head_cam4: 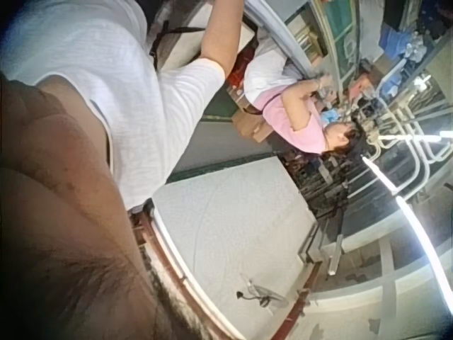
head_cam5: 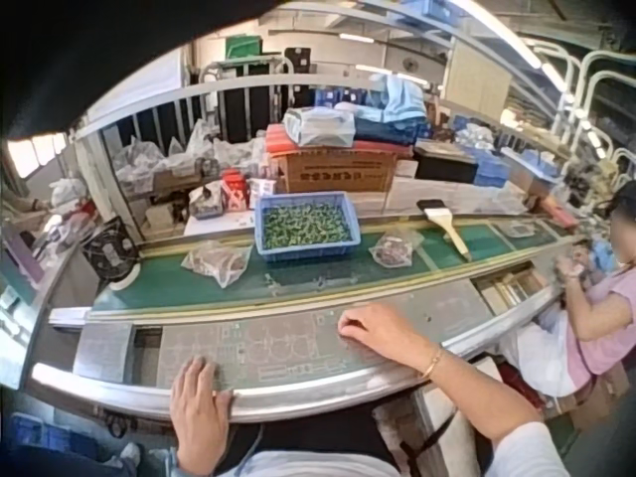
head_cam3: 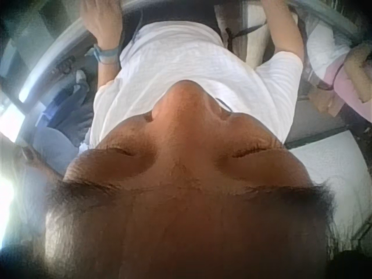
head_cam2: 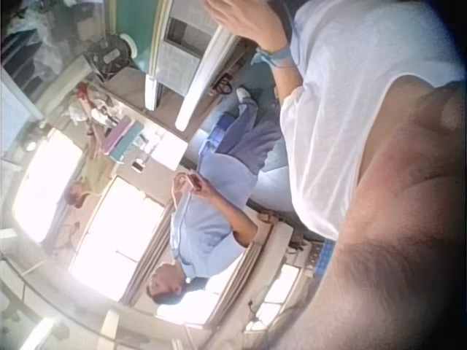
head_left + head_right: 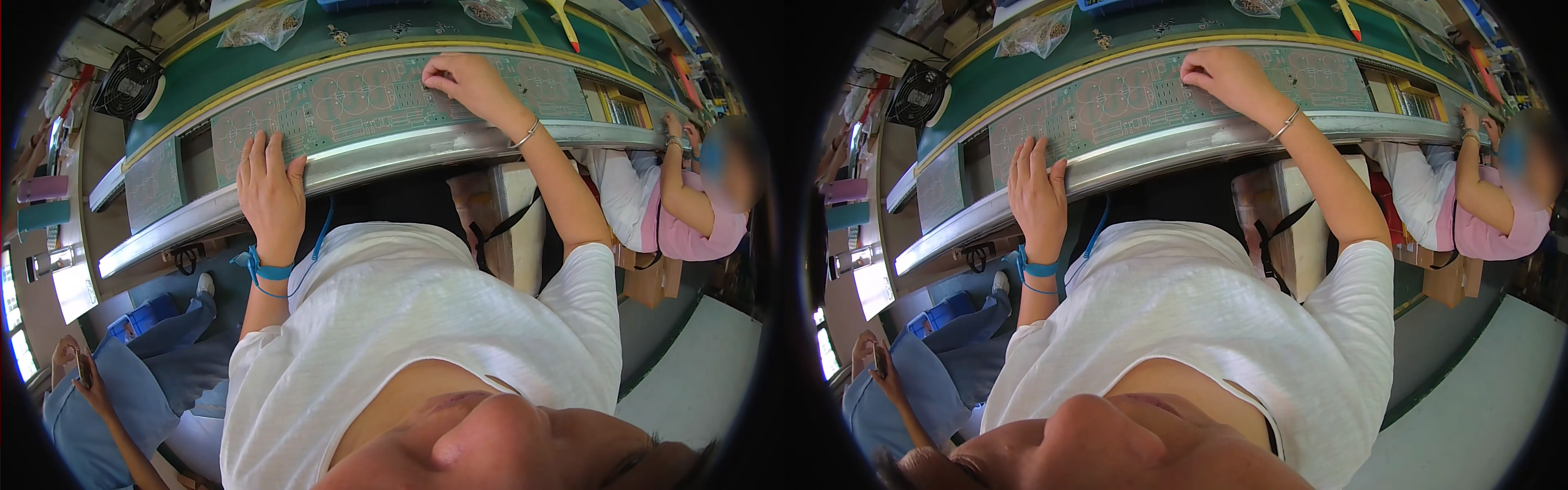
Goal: Manually placing small components onto a printed circuit board on an assembly line.
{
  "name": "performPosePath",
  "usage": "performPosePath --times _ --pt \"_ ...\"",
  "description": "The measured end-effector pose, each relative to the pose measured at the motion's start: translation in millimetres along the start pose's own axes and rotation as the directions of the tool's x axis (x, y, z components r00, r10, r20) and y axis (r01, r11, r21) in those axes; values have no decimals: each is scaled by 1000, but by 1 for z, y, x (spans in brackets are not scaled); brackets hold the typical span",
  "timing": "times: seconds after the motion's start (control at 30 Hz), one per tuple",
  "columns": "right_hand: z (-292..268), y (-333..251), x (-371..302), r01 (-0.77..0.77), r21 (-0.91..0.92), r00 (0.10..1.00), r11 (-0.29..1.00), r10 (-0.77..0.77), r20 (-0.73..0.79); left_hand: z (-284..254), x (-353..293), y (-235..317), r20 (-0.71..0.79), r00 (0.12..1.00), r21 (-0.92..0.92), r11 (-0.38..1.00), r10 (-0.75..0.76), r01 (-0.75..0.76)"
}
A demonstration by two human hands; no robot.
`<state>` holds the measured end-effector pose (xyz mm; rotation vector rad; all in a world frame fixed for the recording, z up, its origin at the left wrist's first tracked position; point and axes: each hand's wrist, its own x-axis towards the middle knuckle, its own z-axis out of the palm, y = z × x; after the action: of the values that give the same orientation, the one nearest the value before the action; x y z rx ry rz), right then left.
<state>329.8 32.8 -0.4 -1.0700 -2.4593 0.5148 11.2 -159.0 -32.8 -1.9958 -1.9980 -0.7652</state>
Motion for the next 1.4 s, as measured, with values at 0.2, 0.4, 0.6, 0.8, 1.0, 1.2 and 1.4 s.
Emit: performPosePath --times 0.2,0.4,0.6,0.8,1.0,1.2,1.4 --pt "-23 12 21 -78 83 997 994 79 -12 -4 1 0 35 998 0 999 43 -43" --pt "-45 31 93 83 47 971 995 -70 -229 -5 11 13 56 992 -37 993 113 -111" --pt "-34 58 167 -180 -417 929 891 14 -371 -22 117 21 -15 960 -227 934 280 -276" --pt "-11 49 177 -95 -373 932 923 -49 -359 57 247 22 -113 936 -136 928 334 -347" --pt "-4 59 176 -17 -356 868 934 -163 -468 126 301 21 -139 934 -27 942 329 -335" --pt "-18 67 173 -57 -281 873 958 -89 -480 137 305 23 -255 894 -112 907 368 -406" --pt "-30 71 177 56 -106 856 993 -102 -507 136 308 23 -332 878 -132 905 344 -405"
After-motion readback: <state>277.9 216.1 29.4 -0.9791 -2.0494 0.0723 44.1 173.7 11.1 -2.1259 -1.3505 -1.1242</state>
